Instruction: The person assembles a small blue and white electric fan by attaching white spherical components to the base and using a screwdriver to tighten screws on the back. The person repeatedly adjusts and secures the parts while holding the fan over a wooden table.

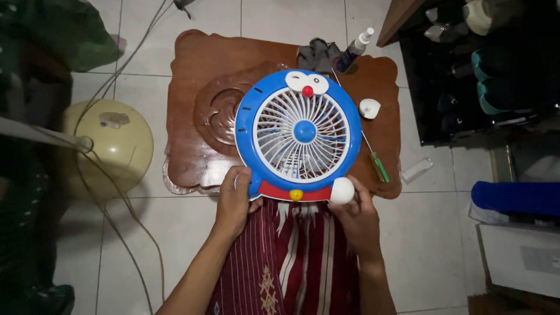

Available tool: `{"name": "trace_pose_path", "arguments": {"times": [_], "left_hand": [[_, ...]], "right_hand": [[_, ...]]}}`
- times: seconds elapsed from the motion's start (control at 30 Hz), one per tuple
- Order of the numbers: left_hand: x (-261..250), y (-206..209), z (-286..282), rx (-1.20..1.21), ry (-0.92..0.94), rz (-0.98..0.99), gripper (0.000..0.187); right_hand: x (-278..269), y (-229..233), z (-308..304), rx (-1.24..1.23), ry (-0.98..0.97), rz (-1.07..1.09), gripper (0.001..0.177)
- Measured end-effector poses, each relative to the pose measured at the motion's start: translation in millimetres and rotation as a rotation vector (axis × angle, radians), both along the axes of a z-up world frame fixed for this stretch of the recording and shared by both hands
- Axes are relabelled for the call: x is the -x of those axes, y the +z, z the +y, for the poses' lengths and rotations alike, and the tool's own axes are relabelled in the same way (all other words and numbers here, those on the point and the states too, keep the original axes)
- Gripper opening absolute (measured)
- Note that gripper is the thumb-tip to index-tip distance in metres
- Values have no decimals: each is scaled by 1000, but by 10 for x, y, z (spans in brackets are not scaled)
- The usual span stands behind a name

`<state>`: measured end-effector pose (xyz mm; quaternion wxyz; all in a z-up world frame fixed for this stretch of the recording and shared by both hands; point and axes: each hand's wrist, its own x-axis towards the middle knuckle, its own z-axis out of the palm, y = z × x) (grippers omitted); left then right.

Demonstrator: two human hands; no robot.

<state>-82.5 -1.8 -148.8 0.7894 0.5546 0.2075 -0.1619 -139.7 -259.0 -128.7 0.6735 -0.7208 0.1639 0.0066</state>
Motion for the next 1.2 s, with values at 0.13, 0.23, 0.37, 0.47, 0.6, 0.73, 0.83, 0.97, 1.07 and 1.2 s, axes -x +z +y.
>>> {"name": "trace_pose_path", "arguments": {"times": [0.13, 0.23, 0.37, 0.47, 0.6, 0.73, 0.83, 0.97, 1.07, 1.2], "left_hand": [[-47, 45, -35, -6, 2, -25, 31], [-102, 64, -77, 23, 32, -6, 27], [-160, 108, -81, 64, 62, -18, 28], [-189, 130, -105, 52, 74, 3, 29], [-187, 135, -85, 37, 63, 18, 29], [-203, 125, -69, 59, 61, 5, 30], [-201, 121, -60, 44, 63, 31, 30], [-196, 117, -66, 0, 54, 97, 30], [-189, 87, -48, -10, 60, 103, 29], [-178, 29, 25, 6, 55, 118, 27]], "right_hand": [[-20, 72, -38, 20, 7, 19, 63], [-44, 104, -52, -77, 22, -31, 63], [-53, 111, -83, 12, 28, -16, 68], [-51, 89, -100, 143, 94, -119, 75], [-74, 106, -108, 501, 99, -253, 74], [-99, 188, -76, 728, 74, -216, 68], [-83, 212, -23, 815, 68, -276, 67], [-51, 159, 22, 642, 8, -313, 68], [-48, 100, -26, 304, -32, -341, 77], [-77, 3, -210, 27, -133, -335, 76]]}}
